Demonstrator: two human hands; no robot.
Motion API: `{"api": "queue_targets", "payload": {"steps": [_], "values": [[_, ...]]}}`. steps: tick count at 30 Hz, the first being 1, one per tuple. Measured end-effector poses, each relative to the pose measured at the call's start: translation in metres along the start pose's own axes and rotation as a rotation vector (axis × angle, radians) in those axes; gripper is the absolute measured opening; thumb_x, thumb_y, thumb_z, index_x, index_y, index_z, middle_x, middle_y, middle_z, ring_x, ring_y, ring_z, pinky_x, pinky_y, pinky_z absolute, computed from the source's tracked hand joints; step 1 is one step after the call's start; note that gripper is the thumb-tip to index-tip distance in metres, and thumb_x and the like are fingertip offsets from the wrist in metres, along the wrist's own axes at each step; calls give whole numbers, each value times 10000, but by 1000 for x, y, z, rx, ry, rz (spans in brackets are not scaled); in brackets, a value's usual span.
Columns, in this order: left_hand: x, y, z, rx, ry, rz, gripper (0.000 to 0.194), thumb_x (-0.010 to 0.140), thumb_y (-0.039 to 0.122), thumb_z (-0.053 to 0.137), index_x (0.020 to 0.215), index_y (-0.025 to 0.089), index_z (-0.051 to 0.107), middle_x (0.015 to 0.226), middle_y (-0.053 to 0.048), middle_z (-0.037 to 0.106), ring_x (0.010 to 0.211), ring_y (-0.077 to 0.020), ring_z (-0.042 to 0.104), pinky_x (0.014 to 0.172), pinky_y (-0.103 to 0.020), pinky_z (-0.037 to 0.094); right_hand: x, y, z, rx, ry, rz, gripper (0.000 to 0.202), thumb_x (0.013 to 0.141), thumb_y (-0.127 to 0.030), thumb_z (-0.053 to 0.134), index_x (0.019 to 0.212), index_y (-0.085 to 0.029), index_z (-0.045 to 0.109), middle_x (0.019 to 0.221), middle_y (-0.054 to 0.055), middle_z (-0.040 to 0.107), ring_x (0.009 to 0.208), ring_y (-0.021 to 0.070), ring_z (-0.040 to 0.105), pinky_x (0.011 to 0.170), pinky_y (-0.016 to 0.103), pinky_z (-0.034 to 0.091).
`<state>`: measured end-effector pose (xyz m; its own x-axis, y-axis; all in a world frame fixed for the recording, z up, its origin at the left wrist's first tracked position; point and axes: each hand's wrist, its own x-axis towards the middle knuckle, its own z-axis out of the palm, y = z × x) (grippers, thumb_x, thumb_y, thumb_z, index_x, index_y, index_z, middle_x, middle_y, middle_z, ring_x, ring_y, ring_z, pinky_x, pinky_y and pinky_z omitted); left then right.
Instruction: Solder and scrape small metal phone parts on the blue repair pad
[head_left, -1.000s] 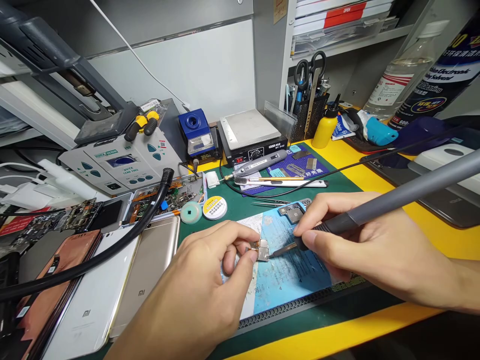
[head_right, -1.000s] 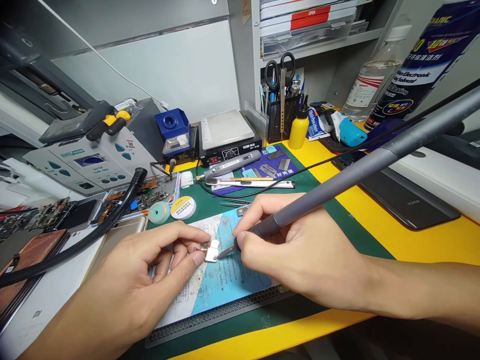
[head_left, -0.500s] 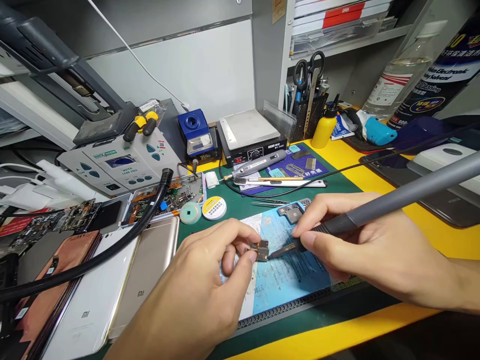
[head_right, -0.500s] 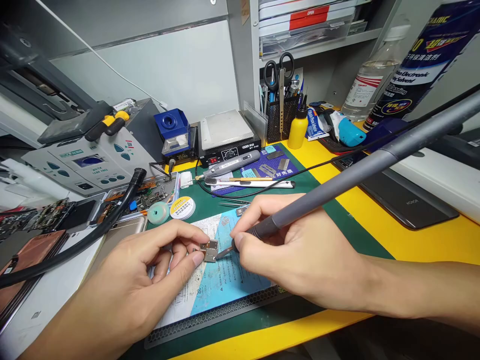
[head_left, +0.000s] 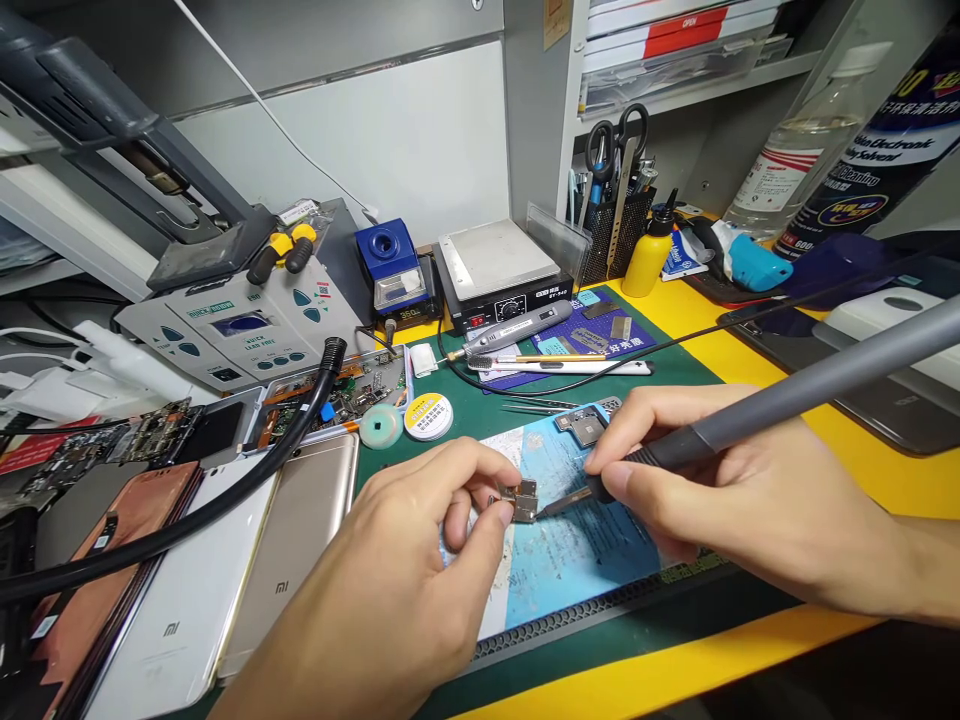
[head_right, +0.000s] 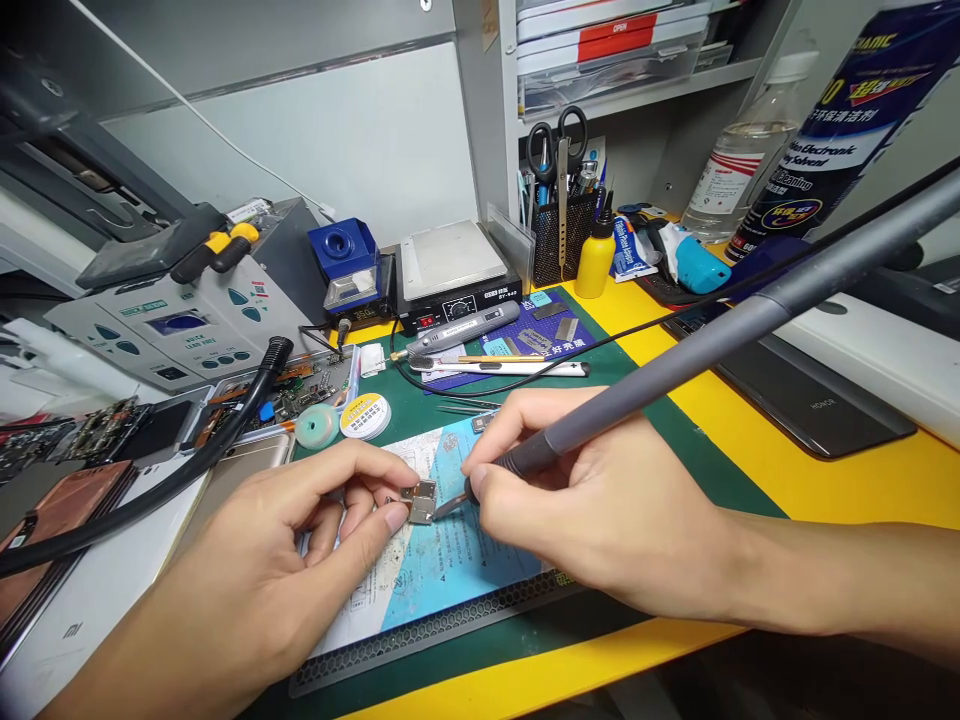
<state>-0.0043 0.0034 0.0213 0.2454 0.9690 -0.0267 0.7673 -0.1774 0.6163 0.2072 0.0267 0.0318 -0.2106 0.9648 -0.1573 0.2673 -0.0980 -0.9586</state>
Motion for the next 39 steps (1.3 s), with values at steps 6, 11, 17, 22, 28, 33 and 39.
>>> {"api": "queue_targets", "payload": {"steps": [6,11,17,22,28,33,39], "values": [[-1,0,0,-7,0,10,95,921,291,560,966,289,644,636,58,519,549,-91,473,465,-177,347,2,4,-1,-10,-17,-54,78,658,-120,671,651,-197,680,401,-65,505,375,74,411,353,166,291],[0,0,0,5,4,10,93,926,296,558,967,299,641,646,62,531,554,-87,479,467,-172,349,5,9,-3,15,-65,-87,103,667,-97,665,668,-200,681,412,-72,515,368,66,421,336,138,309],[0,-3,1,0,12,36,92,928,284,557,975,303,634,638,66,527,545,-84,476,463,-168,353,6,10,-4,8,-62,-101,108,668,-92,662,660,-198,676,409,-72,527,365,62,436,338,123,322],[0,-4,1,16,17,38,92,928,291,556,975,307,633,631,66,520,547,-85,483,454,-165,349,5,11,-4,12,-51,-113,97,680,-105,662,673,-199,682,411,-72,528,359,62,435,329,127,314],[-1,-4,1,16,26,55,88,923,283,562,970,299,635,625,64,510,539,-85,471,450,-164,346,6,12,-4,-16,-43,-157,114,691,-94,660,667,-201,689,400,-72,524,359,63,437,340,139,321],[0,-2,1,4,23,55,87,922,278,566,970,295,637,624,66,508,525,-80,460,447,-156,351,7,12,-4,11,-55,-136,126,678,-83,658,671,-205,690,405,-74,527,361,61,436,334,128,315],[0,-3,1,-20,8,38,89,925,284,566,977,291,638,648,65,535,526,-72,473,449,-147,363,5,11,-5,5,-46,-116,131,670,-81,661,660,-209,689,406,-71,537,359,64,447,336,124,325]]}}
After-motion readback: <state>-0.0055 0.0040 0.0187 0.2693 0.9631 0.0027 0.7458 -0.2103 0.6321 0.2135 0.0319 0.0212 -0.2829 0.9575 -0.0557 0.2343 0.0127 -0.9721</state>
